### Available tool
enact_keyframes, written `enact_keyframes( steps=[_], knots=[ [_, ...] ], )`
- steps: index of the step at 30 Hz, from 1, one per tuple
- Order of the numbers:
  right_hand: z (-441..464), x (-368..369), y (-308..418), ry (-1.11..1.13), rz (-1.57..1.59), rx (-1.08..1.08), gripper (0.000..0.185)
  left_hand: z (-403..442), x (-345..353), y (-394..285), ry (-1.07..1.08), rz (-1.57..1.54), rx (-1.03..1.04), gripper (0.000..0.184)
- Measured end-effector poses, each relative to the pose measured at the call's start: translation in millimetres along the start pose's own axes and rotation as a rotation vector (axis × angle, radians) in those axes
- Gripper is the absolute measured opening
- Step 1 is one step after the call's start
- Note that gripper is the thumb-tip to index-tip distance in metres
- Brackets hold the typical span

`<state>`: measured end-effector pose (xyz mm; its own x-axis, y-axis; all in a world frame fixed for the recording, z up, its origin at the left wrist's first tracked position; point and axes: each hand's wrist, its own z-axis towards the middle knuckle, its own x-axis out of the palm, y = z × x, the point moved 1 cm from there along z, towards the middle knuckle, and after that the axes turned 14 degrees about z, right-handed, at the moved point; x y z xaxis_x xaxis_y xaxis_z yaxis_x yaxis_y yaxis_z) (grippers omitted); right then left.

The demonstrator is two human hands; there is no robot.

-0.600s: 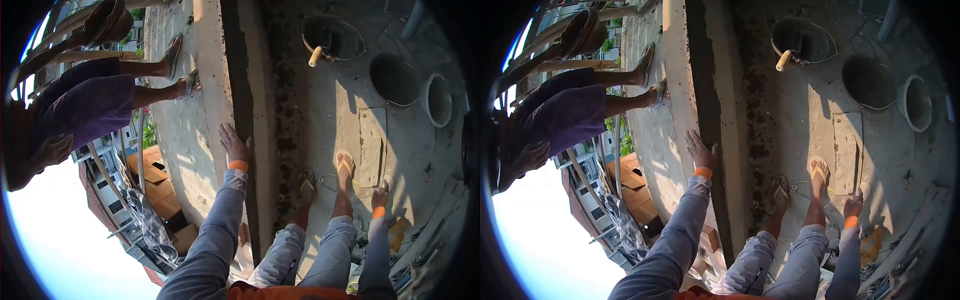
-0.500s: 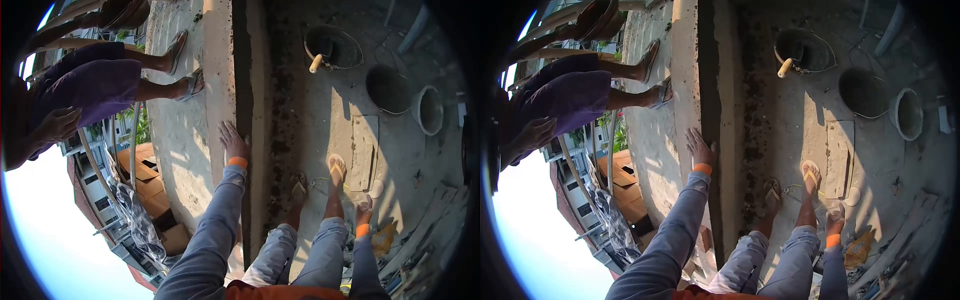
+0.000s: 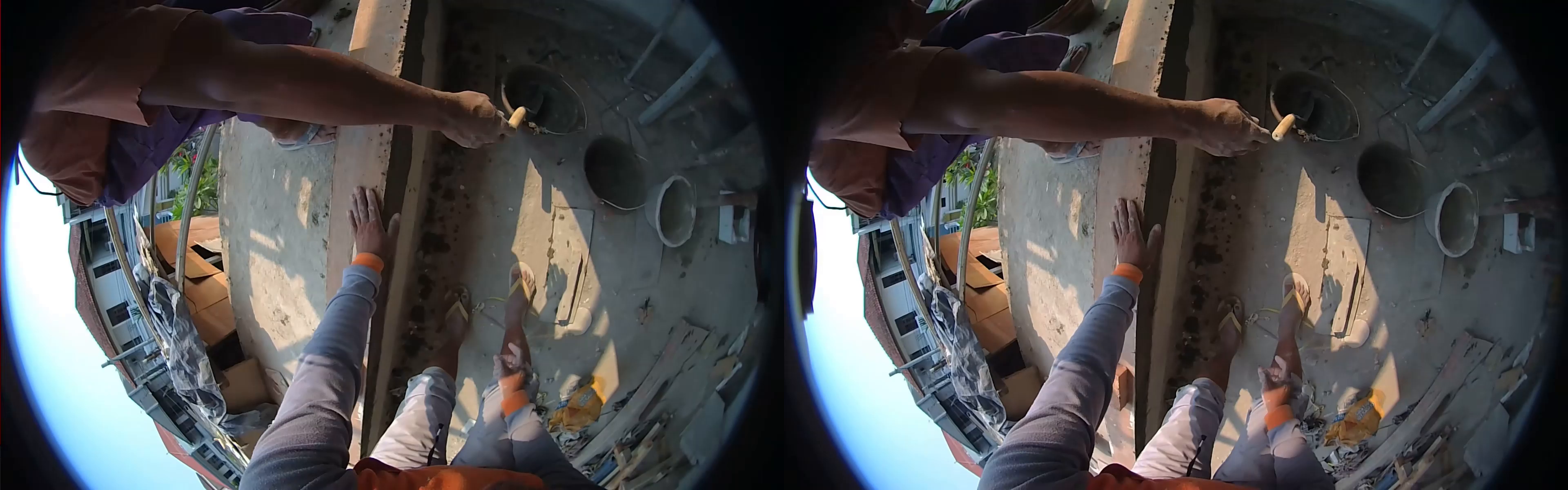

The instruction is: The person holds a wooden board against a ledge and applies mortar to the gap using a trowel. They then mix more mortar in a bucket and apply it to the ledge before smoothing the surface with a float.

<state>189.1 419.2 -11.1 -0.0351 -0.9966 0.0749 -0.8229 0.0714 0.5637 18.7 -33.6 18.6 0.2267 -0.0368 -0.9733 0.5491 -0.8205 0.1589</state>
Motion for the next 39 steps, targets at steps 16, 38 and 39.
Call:
enact_keyframes(
  steps=[16, 38, 39],
  knots=[
    [434.2, 80.9, 279.3, -0.162, 0.175, -0.049, 0.043, -17.3, 14.7, 38.5, -0.118, -0.133, 0.196, 0.050],
    [314.5, 13.3, 375.8, -0.060, -1.935, -0.527, 0.015, -14.9, 17.4, 34.7, -0.183, -0.099, 0.241, 0.051],
    [296.0, 26.1, 386.2, -0.056, -1.929, -0.549, 0.015, -15.1, 17.0, 35.6, -0.170, -0.107, 0.231, 0.051]
  ],
)
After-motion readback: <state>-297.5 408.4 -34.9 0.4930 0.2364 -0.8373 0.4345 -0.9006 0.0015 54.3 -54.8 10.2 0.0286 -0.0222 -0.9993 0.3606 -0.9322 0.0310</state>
